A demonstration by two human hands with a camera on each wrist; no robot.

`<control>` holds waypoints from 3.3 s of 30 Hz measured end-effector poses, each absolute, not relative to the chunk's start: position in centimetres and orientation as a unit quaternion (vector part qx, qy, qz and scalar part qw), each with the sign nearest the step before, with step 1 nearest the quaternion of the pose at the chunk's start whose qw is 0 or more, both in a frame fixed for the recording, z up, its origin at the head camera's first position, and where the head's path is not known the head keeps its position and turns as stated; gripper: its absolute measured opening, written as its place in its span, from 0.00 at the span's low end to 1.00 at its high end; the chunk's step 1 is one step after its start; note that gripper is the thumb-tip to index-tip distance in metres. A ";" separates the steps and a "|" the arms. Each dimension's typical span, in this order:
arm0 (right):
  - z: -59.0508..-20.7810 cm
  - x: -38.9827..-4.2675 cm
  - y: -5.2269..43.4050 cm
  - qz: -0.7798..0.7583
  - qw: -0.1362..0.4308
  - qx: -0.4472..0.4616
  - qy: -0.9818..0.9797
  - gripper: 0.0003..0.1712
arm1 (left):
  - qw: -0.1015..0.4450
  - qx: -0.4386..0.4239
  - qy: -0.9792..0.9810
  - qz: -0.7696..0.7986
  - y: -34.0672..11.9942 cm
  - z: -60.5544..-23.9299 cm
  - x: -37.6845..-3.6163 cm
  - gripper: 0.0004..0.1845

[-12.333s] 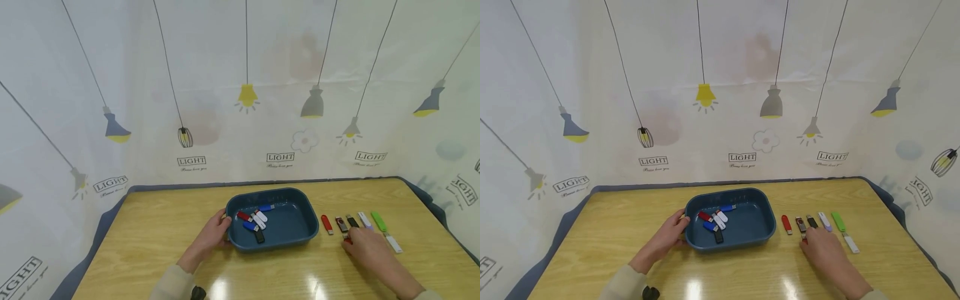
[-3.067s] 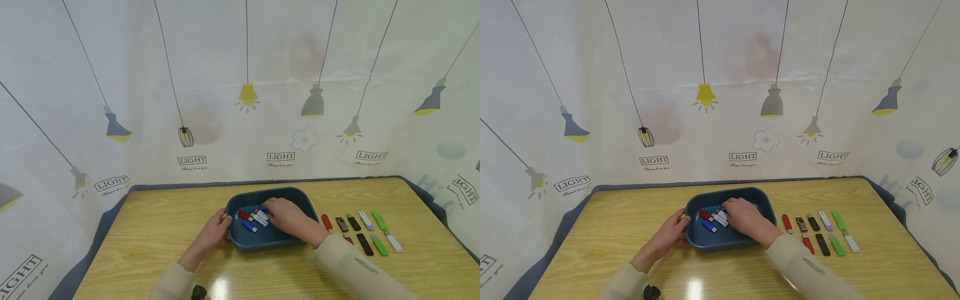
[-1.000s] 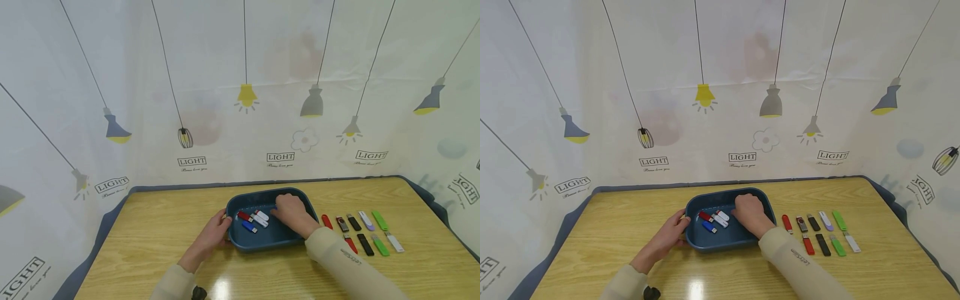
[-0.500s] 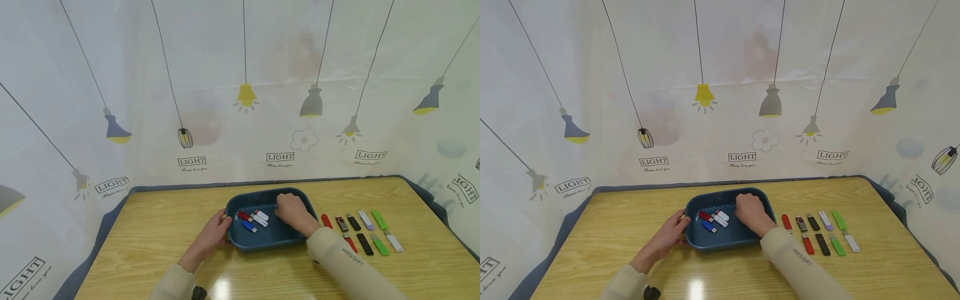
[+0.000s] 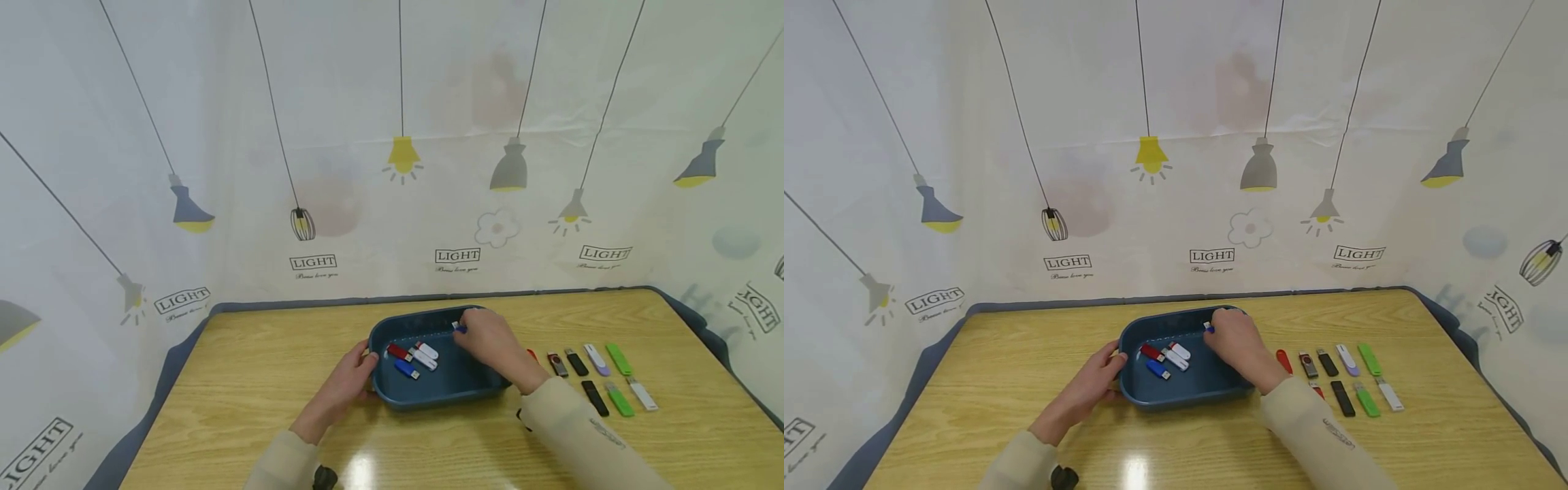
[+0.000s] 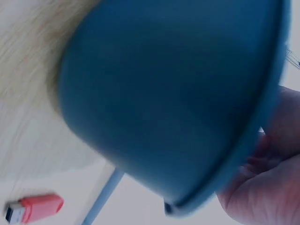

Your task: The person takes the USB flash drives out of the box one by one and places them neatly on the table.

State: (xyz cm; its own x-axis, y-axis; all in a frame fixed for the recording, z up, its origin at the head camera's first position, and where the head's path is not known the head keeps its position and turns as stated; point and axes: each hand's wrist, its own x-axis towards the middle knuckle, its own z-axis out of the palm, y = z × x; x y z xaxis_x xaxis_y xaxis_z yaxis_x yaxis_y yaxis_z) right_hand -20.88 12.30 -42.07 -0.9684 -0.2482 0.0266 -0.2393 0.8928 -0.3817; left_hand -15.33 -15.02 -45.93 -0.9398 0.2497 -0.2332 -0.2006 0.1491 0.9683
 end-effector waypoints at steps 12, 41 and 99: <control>-40.5 -18.2 15.3 -0.243 -0.011 -0.099 0.965 0.14 | 0.175 0.041 0.731 0.658 -15.2 -46.0 -15.3 0.29; -40.3 -11.7 27.2 -0.233 0.001 -0.032 0.972 0.19 | 0.175 0.028 0.738 0.651 -14.9 -45.8 -15.2 0.30; -46.6 -7.6 34.3 -0.138 0.192 0.090 0.968 0.17 | 0.170 0.023 0.743 0.647 -15.1 -45.9 -15.2 0.30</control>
State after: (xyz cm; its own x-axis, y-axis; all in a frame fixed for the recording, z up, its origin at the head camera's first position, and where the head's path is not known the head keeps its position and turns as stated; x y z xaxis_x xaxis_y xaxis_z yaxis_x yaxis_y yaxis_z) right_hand -7.56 34.30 -46.61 -0.9103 0.1216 -0.3958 0.2271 0.9459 -0.2317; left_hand -15.20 -15.08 -45.86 -0.9414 0.2535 -0.2224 -0.1854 0.1619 0.9692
